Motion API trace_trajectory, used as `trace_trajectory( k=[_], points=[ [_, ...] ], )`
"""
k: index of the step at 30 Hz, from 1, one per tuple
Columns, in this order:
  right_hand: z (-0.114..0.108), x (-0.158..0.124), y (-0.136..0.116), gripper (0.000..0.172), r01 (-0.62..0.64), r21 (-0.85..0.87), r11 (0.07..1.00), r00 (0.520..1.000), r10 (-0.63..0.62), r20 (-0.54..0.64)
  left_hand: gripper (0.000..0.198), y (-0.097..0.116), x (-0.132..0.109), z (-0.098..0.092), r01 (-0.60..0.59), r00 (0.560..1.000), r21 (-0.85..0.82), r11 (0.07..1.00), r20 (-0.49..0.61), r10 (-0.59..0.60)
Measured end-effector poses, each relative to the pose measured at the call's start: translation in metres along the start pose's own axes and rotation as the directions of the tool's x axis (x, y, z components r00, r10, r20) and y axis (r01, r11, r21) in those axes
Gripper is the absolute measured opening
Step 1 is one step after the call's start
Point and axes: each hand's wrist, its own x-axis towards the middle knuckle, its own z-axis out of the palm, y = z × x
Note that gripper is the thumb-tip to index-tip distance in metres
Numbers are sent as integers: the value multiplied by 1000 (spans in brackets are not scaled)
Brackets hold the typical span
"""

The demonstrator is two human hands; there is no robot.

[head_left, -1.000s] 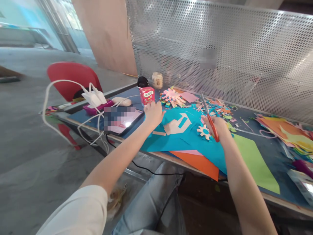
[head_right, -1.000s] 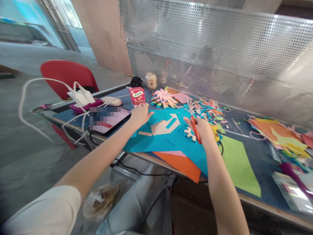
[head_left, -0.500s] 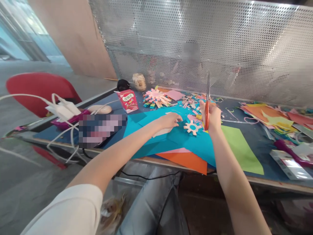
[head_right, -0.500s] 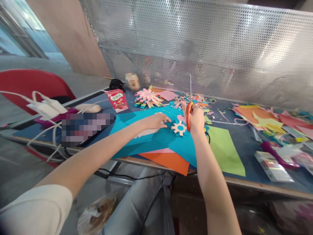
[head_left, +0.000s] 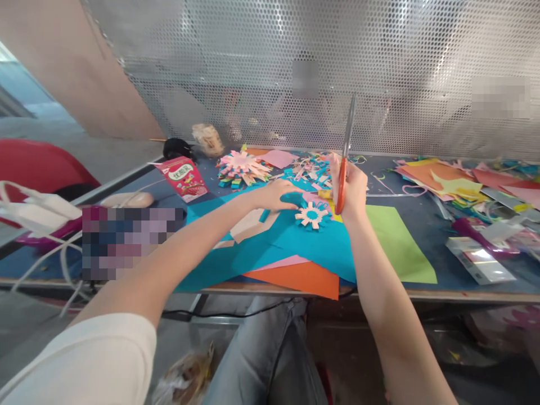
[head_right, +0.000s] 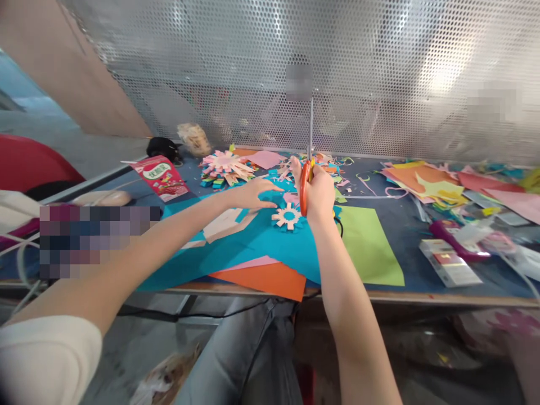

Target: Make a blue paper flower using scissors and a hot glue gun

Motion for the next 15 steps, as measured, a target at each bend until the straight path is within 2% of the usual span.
trace_trajectory(
  k=[3,7,11,15],
  points=[
    [1,1,3,46,-14,40,999,1000,15,-17,51,-13,-1,11,-2,1000,41,999,4,1],
    [-1,1,1,46,-12,50,999,999,13,-29,51,-20,10,19,57,997,-36,998,-47,-59],
    [-3,3,-1,46,-29,28,999,999,30,-40,36,-22,22,17,92,995,-87,992,-37,-95],
    [0,5,3,45,-66,47,997,998,66,12,29,-18,24,9,201,977,-132,971,-43,-209]
  ],
)
